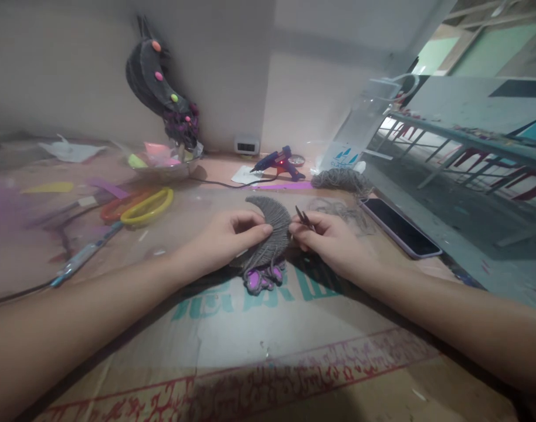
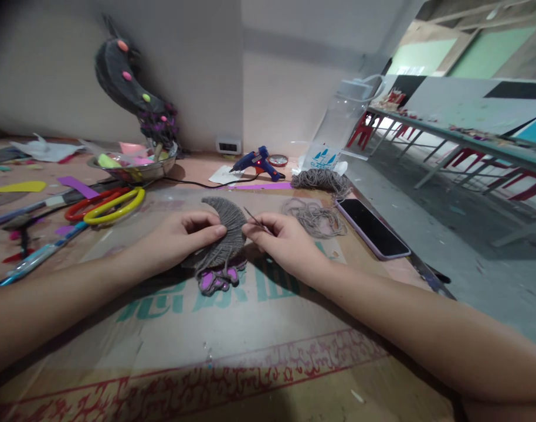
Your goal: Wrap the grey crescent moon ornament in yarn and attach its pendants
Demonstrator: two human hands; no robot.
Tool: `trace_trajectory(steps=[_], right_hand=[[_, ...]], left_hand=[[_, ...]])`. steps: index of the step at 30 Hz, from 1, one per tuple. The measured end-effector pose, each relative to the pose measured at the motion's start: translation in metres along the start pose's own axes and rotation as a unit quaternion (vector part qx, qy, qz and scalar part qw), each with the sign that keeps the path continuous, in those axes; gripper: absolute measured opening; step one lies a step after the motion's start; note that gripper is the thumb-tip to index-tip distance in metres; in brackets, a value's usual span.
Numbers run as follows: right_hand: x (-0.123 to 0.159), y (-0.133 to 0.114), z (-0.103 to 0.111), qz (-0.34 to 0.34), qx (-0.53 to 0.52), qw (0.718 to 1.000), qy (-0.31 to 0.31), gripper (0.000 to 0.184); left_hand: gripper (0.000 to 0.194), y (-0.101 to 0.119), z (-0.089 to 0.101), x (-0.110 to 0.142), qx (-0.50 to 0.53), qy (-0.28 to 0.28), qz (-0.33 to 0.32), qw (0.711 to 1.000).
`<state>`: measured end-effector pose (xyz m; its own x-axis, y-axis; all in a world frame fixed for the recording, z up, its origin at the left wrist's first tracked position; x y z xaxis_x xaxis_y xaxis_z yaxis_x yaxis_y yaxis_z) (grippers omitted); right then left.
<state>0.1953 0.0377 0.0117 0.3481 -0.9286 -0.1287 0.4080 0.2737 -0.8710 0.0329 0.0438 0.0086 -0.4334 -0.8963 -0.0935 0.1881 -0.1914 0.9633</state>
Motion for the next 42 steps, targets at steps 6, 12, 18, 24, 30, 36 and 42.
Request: trace_trajectory(steps=[6, 12, 18, 24, 30, 36, 42], right_hand=[[0.001, -0.001, 0.0, 0.013, 0.065, 0.998, -0.01, 0.033], [0.002, -0.002, 0.0, 0.016, 0.091, 0.996, -0.001, 0.031], [0.001, 0.001, -0.001, 0.001, 0.08, 0.997, -0.013, 0.032], [0.0, 0.003, -0.006, -0.001, 0.057, 0.998, -0.035, 0.032], [-0.002, 0.001, -0.01, -0.009, 0.046, 0.998, -0.04, 0.029], [-0.001, 0.001, -0.009, -0.01, 0.041, 0.998, -0.043, 0.031], [-0.001, 0.003, -0.005, -0.017, -0.017, 1.0, -0.013, 0.032]], left_hand=[[0.029, -0.003, 0.001, -0.001, -0.025, -0.012, -0.014, 0.999], [0.032, -0.006, 0.0, -0.001, -0.018, -0.011, -0.004, 1.0], [0.036, -0.008, 0.001, -0.001, -0.02, -0.005, 0.012, 1.0], [0.04, -0.016, 0.003, -0.002, 0.054, 0.011, 0.094, 0.994], [0.042, -0.022, 0.0, -0.002, 0.143, -0.015, 0.128, 0.981], [0.044, -0.022, 0.001, -0.003, 0.135, -0.012, 0.119, 0.984], [0.037, -0.015, -0.002, -0.002, 0.073, -0.036, 0.074, 0.994]])
Point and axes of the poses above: each hand's wrist, its own x-axis away from the middle knuckle, its own z-axis out of the back of the hand, y = z × x, the point moved 6 cm from there along -x, towards the middle knuckle, and after that the axes turned 9 degrees about x, right-handed, at the moved point
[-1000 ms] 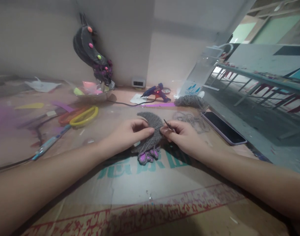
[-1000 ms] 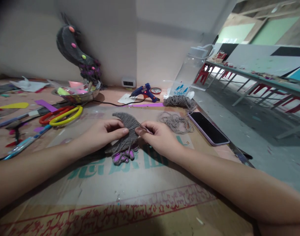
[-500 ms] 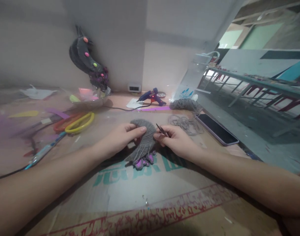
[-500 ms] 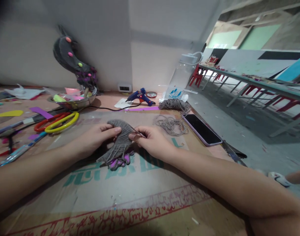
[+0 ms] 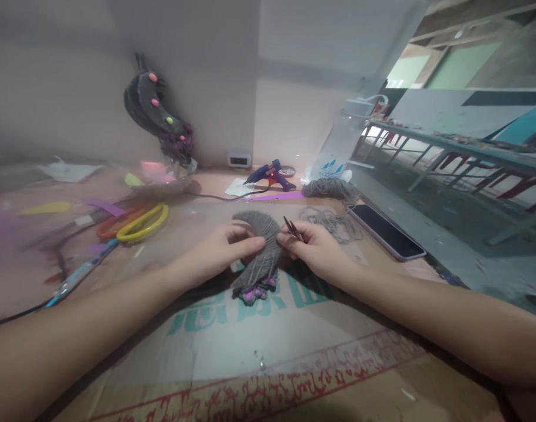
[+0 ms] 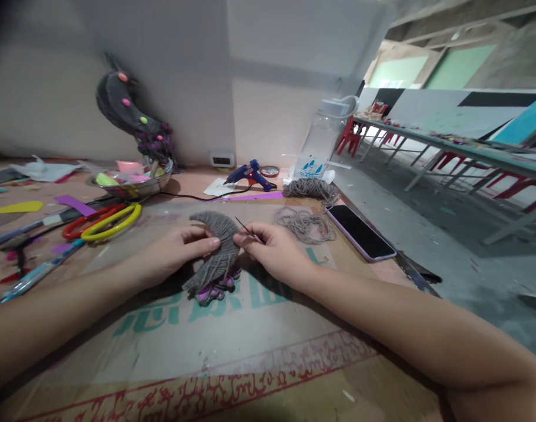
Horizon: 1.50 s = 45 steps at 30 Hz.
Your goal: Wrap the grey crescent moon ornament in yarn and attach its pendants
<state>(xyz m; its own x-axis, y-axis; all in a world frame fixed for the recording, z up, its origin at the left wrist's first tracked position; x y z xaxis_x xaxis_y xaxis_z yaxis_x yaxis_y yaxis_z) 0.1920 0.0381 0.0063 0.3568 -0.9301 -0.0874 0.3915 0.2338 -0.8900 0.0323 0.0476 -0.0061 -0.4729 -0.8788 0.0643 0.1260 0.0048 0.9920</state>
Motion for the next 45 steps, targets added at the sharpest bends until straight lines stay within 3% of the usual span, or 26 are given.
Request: trace_trajectory(steps=[6, 15, 20, 27, 33, 39, 45], right_hand=[[0.001, 0.0, 0.001, 0.017, 0.038, 0.999, 0.001, 0.031], [0.001, -0.003, 0.001, 0.028, 0.053, 0.998, 0.003, 0.028], [0.001, -0.003, 0.004, 0.029, 0.04, 0.998, 0.025, 0.026], [0.001, -0.002, 0.004, 0.052, 0.039, 0.998, 0.024, 0.024], [0.001, -0.003, 0.004, 0.043, 0.033, 0.998, 0.022, 0.028], [0.002, -0.006, 0.001, 0.043, 0.058, 0.997, 0.001, 0.03], [0.002, -0.004, 0.003, 0.047, 0.091, 0.995, 0.007, 0.027]], left_hand=[[0.031, -0.004, 0.0, -0.002, -0.014, 0.01, 0.012, 1.0], [0.016, 0.003, -0.005, -0.002, 0.016, -0.029, -0.023, 0.999], [0.02, 0.007, -0.004, -0.003, 0.014, -0.03, -0.058, 0.998], [0.02, 0.007, -0.005, -0.001, 0.013, -0.021, -0.049, 0.999], [0.04, 0.011, -0.002, 0.001, 0.015, 0.006, -0.052, 0.998], [0.038, 0.004, -0.002, 0.001, 0.049, 0.013, 0.004, 0.999], [0.035, 0.001, -0.004, -0.001, 0.107, -0.01, 0.011, 0.994]])
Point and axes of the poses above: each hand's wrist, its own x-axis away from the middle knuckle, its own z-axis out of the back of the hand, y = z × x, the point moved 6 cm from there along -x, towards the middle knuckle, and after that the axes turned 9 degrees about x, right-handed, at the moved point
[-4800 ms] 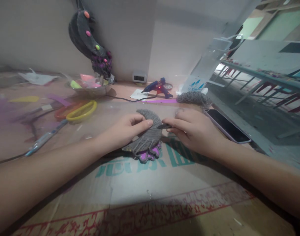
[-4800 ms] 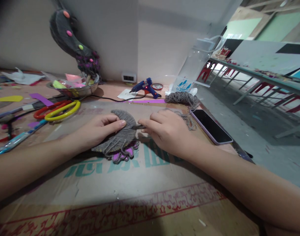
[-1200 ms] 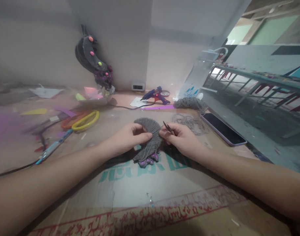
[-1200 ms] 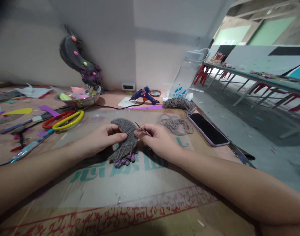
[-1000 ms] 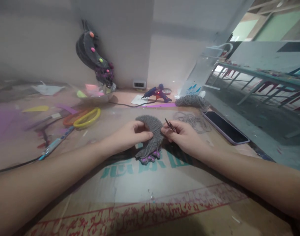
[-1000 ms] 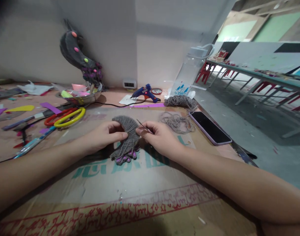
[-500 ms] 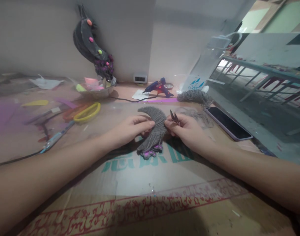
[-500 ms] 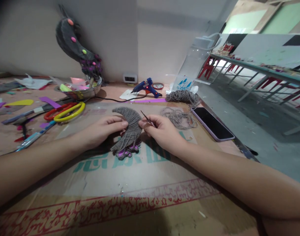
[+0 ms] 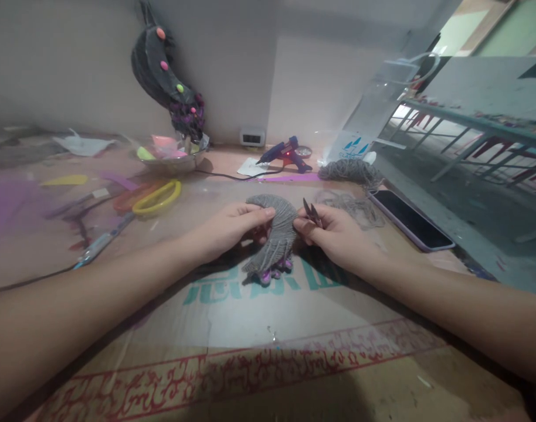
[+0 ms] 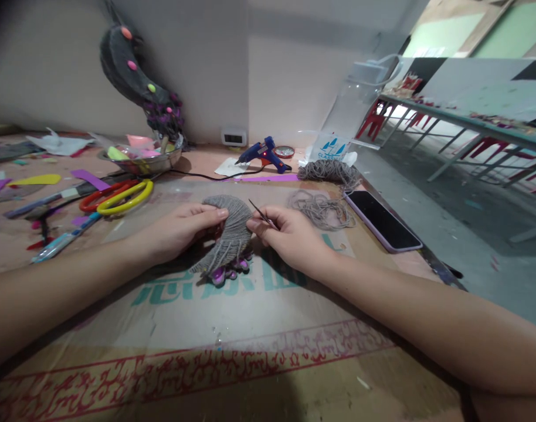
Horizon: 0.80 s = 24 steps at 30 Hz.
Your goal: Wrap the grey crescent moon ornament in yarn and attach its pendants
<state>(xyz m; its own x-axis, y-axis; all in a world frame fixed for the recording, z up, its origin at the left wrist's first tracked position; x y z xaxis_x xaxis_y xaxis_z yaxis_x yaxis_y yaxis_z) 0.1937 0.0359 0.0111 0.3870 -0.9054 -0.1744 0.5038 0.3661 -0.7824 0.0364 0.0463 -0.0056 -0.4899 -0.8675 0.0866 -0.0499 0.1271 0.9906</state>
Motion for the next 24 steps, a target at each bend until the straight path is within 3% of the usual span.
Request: trace_trajectory(steps=[9, 13, 15, 19, 24], right_hand=[[-0.001, 0.001, -0.002, 0.007, -0.014, 1.0, -0.021, 0.024], [0.003, -0.009, 0.017, 0.113, 0.074, 0.99, 0.045, 0.028], [0.006, -0.02, 0.027, 0.165, 0.194, 0.963, 0.089, 0.025], [0.012, -0.038, 0.026, 0.25, 0.376, 0.89, 0.06, 0.025], [0.021, -0.047, 0.013, 0.341, 0.518, 0.782, 0.064, 0.024]], left_hand=[[0.038, 0.004, 0.002, 0.005, -0.057, 0.028, -0.016, 0.998], [0.039, 0.008, 0.005, 0.008, -0.109, 0.058, -0.026, 0.992], [0.039, 0.009, 0.005, 0.008, -0.13, 0.062, -0.029, 0.989], [0.042, 0.01, 0.004, 0.009, -0.168, 0.058, -0.032, 0.984], [0.043, 0.011, 0.001, 0.009, -0.174, 0.044, -0.037, 0.983]])
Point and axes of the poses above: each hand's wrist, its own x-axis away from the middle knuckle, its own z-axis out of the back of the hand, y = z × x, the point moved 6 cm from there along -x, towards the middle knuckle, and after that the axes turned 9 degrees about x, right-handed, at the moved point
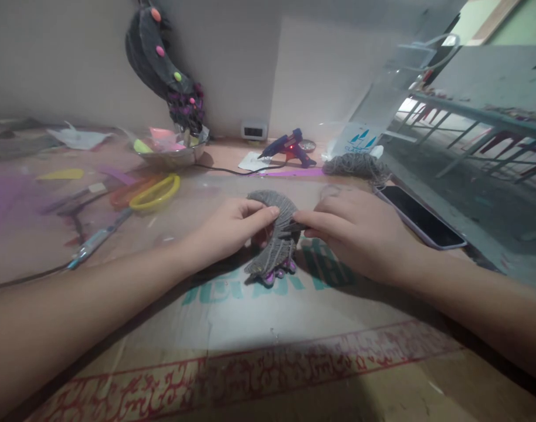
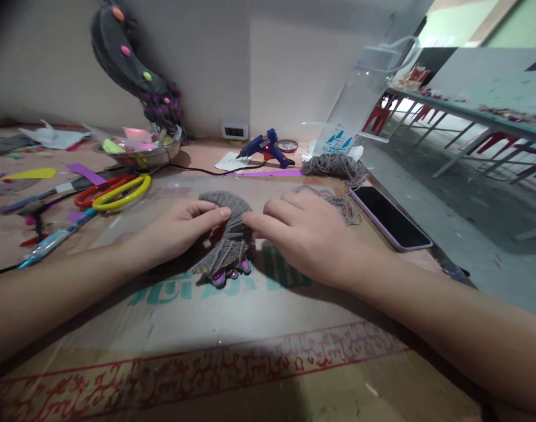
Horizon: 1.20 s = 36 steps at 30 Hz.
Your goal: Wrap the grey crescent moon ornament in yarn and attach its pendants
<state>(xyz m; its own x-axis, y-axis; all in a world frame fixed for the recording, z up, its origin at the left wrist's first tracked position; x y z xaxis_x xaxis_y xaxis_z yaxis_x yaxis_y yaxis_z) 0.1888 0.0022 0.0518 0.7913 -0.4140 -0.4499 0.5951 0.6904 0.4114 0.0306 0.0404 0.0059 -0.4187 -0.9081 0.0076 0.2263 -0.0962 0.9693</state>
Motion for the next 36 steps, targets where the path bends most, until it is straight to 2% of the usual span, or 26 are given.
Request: trace_trajectory(steps=[4, 14, 22, 28, 36], right_hand=[[0.0021, -0.0014, -0.0031, 0.014, 0.04, 0.999, -0.009, 0.024], [0.0006, -0.0024, -0.0046, 0.009, 0.036, 0.999, -0.027, 0.027], [-0.0002, -0.0063, -0.0017, 0.016, 0.062, 0.997, -0.034, 0.027], [-0.0029, -0.0073, -0.001, 0.006, 0.041, 0.998, -0.041, 0.032], [0.0006, -0.0094, -0.002, 0.033, 0.055, 0.998, -0.03, 0.03]], left_hand=[[0.041, 0.0005, -0.0015, 0.0001, 0.005, -0.006, -0.002, 1.0], [0.041, 0.0018, -0.0028, 0.0003, -0.009, -0.006, -0.008, 1.0], [0.042, 0.0, -0.0048, -0.001, 0.015, -0.023, -0.001, 1.0], [0.042, -0.003, -0.0045, -0.0013, 0.021, -0.026, -0.002, 0.999], [0.042, -0.0042, -0.0034, -0.0012, 0.005, -0.02, 0.0, 1.0]])
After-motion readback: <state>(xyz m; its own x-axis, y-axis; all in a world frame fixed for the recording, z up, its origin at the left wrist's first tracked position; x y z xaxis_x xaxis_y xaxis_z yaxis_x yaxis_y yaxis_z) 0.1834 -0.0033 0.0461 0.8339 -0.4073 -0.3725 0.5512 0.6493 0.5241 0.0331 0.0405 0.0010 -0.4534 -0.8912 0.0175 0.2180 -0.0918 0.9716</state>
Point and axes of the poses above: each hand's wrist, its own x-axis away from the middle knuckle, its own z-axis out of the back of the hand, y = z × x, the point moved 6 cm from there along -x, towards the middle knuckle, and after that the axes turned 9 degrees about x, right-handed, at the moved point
